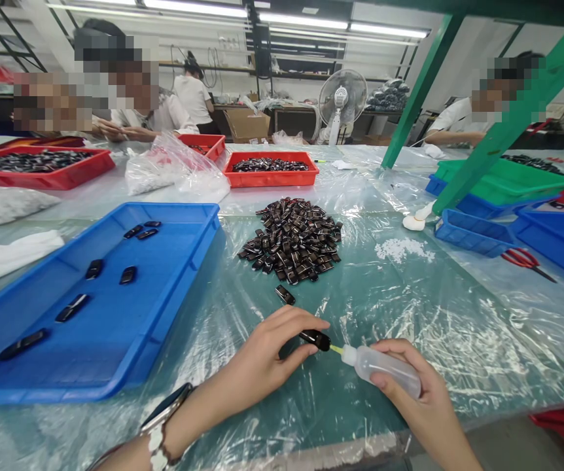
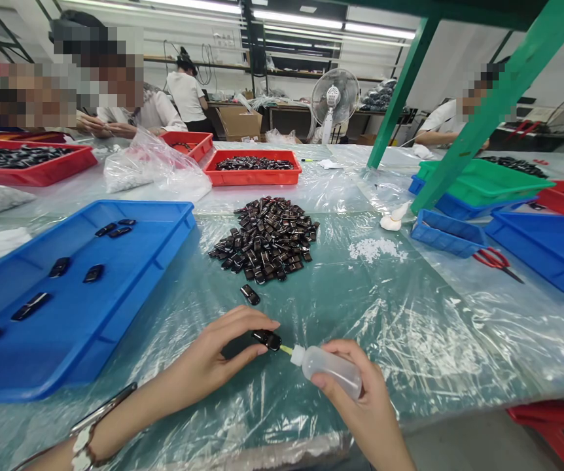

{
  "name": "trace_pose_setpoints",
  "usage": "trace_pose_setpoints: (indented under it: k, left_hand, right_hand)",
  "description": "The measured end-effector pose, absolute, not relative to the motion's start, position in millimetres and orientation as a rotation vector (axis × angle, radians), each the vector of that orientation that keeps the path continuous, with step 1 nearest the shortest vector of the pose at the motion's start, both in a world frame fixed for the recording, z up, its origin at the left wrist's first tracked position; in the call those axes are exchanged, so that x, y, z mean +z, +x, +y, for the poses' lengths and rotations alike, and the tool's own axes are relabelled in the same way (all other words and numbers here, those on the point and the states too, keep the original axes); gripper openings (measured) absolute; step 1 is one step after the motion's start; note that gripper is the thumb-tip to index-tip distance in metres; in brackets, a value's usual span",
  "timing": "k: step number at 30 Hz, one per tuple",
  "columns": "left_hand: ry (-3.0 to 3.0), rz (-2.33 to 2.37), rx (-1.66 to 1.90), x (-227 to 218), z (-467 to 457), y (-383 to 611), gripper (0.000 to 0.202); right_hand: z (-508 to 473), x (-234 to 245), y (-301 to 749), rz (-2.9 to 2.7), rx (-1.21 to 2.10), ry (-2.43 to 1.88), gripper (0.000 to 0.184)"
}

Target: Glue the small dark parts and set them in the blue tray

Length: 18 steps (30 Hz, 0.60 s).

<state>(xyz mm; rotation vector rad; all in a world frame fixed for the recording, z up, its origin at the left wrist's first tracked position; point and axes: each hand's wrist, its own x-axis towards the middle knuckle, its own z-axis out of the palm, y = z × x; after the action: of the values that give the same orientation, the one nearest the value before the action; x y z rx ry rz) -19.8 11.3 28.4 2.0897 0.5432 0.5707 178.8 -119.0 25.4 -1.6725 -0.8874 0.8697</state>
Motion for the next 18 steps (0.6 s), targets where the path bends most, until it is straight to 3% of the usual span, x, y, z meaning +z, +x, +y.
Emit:
trace_pose_setpoints:
  k: [18]
  left_hand:
    - [2.142, 0.514, 0.629, 29.7, 12.4, -18.3, 0.028]
  right_hand:
    - [-118.5, 25.0, 180.2, -0.863, 0.926, -1.698, 0.038]
